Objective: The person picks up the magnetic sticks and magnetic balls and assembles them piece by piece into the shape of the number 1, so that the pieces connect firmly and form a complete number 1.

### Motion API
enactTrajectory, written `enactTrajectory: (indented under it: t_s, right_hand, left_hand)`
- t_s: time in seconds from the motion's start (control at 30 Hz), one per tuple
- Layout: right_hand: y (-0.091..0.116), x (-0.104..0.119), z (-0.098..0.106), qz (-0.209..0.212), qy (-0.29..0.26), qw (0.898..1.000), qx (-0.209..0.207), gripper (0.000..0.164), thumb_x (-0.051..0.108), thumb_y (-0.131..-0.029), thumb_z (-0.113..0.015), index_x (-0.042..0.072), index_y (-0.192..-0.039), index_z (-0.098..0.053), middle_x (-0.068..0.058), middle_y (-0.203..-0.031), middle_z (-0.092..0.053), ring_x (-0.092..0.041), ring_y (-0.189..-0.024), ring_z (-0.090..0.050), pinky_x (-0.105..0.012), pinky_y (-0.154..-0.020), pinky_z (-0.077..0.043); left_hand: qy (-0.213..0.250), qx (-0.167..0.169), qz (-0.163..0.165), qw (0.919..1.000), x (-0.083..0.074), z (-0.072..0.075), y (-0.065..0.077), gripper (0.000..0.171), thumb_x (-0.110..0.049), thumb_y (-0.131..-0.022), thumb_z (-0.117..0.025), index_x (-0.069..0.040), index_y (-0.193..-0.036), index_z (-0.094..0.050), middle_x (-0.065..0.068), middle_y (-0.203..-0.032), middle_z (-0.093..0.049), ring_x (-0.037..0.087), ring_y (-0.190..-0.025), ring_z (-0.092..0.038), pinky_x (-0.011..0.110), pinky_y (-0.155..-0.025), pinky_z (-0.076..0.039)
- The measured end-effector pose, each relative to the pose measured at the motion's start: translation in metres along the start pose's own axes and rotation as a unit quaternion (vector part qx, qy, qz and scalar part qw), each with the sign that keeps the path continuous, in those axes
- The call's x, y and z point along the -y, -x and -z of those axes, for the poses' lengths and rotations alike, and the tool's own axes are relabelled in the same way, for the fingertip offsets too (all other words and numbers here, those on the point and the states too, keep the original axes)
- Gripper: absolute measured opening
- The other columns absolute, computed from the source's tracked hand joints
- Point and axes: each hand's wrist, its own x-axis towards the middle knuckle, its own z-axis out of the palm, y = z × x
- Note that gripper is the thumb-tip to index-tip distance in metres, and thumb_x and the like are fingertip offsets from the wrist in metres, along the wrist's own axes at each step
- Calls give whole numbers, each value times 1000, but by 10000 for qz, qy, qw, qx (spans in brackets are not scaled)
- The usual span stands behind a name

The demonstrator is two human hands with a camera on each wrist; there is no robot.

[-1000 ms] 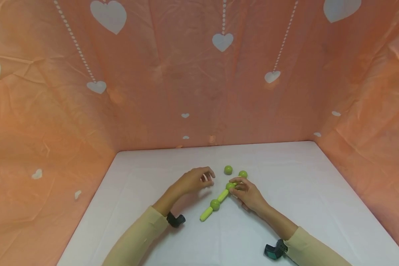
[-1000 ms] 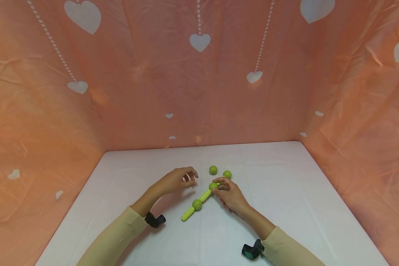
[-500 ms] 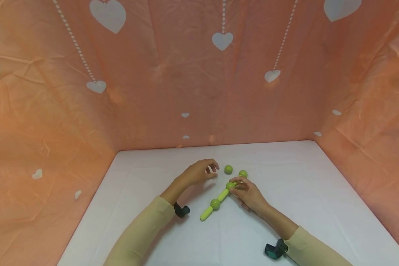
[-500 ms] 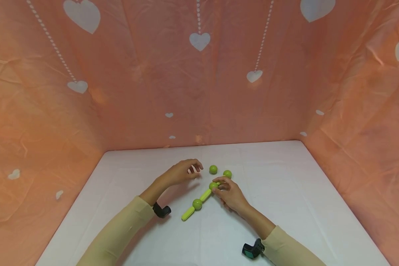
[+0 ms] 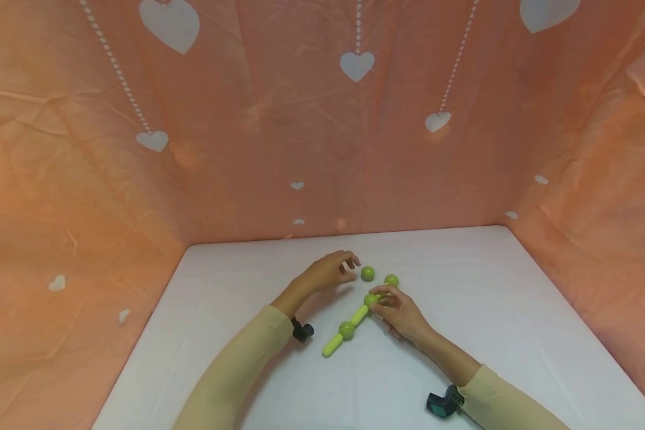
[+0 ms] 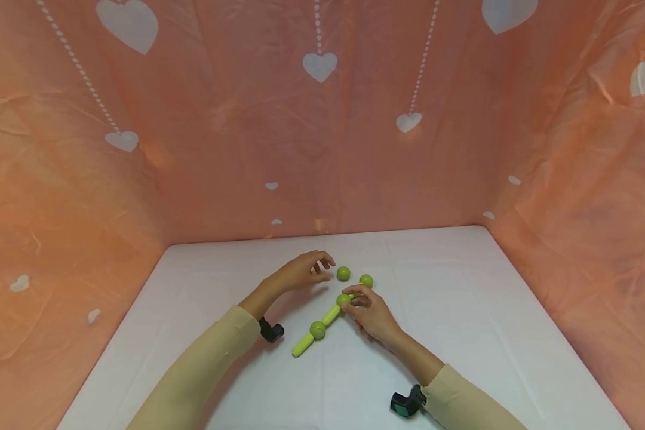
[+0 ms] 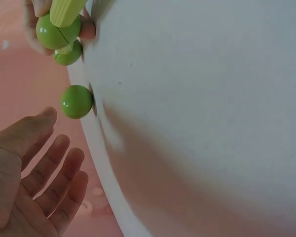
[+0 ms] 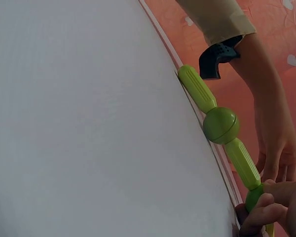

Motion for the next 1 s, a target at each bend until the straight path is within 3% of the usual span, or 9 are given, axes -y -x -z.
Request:
enactTrajectory:
  t_s: [0.17, 0.4, 0.77, 1.0]
  right_hand:
    - [-1, 0, -1, 46, 127, 9999, -98, 32, 17, -102, -75, 16, -133, -67, -11, -109, -72, -12, -50, -48, -23, -43, -39]
    - [-1, 1, -1, 220, 121, 9997, -25, 35, 16, -103, -75, 11, -136, -65, -12, -107, -70, -10, -50, -50, -23, -44, -40]
    - [1, -3, 0, 431, 79, 9990, 15, 39, 15, -104, -74, 7, -140, -63, -17, -121, -64, -12, -46, -49, -24, -43, -40]
    - [2, -1, 1, 399, -49, 9992, 47, 39, 13, -102, -75, 6, -139, -64, -16, -114, -63, -12, -46, -52, -25, -44, -43]
  left_hand:
    - [-37, 90, 57, 9999, -2, 2, -9, 30, -19, -102, -76, -12, -130, -67, 8, -123, -71, 23, -107, -69, 38, -92, -56]
    - [-111, 191, 45, 9997, 4, -6, -20, 33, -20, -101, -78, -13, -131, -67, 7, -123, -72, 21, -108, -70, 35, -94, -56]
    - [-351, 388, 123, 9986, -3, -10, -28, 38, -27, -103, -77, -16, -137, -66, 7, -127, -70, 22, -111, -69, 40, -98, -55]
    - [-375, 578, 301, 9972, -5, -16, -32, 40, -28, -101, -78, -20, -139, -67, 5, -126, -69, 19, -110, -66, 41, -96, -55]
